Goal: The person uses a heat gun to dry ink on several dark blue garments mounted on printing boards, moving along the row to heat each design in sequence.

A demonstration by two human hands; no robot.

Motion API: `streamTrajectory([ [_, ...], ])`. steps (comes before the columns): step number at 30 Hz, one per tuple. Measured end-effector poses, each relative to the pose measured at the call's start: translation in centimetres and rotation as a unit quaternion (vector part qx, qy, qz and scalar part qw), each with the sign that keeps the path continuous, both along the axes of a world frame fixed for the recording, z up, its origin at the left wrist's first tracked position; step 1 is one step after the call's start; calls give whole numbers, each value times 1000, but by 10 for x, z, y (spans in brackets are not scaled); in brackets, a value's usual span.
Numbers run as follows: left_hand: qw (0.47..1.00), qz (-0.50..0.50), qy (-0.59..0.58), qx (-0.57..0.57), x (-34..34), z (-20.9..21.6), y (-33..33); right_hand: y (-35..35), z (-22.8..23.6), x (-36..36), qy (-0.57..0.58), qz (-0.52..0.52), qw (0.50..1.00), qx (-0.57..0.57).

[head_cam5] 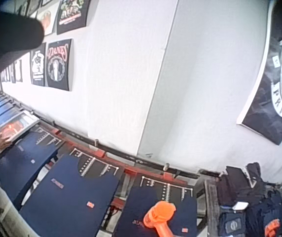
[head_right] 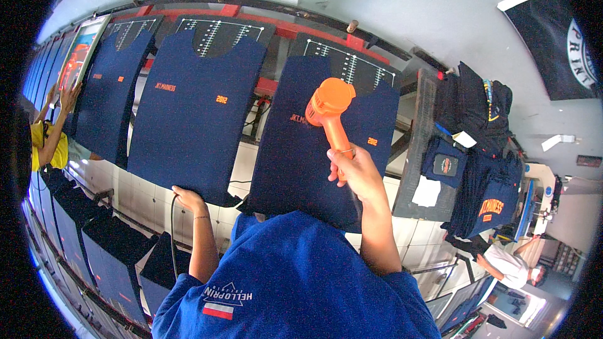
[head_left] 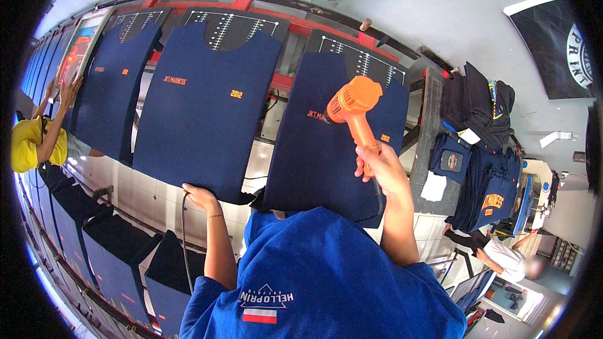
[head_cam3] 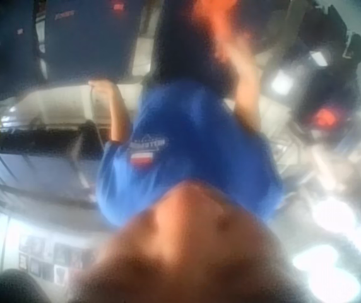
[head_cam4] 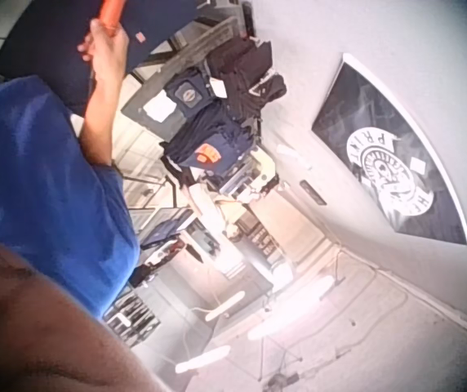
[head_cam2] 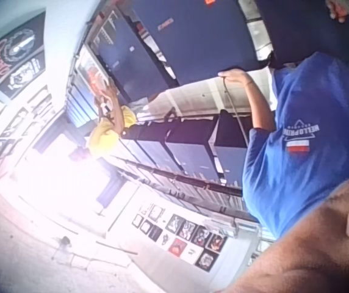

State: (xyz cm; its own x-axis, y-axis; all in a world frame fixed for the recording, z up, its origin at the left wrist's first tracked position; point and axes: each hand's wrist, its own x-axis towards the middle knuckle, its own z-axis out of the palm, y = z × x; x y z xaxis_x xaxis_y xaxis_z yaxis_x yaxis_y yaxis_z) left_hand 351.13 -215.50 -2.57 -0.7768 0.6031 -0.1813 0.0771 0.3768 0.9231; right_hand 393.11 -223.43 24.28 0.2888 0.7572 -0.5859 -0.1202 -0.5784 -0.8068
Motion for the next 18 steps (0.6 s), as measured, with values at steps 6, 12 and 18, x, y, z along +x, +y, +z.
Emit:
streamTrajectory([
  [6,1000,-5,16,-7,4,4,0,-3,-3,3,11,-5,1000,2],
  [12,1000,-6,18,-14,1,1,1,-4,-1,2,0,-8,1000,1],
  [18,999,-13,15,-26,-1,0,0,-9,-4,5,3,-6,1000,7],
])
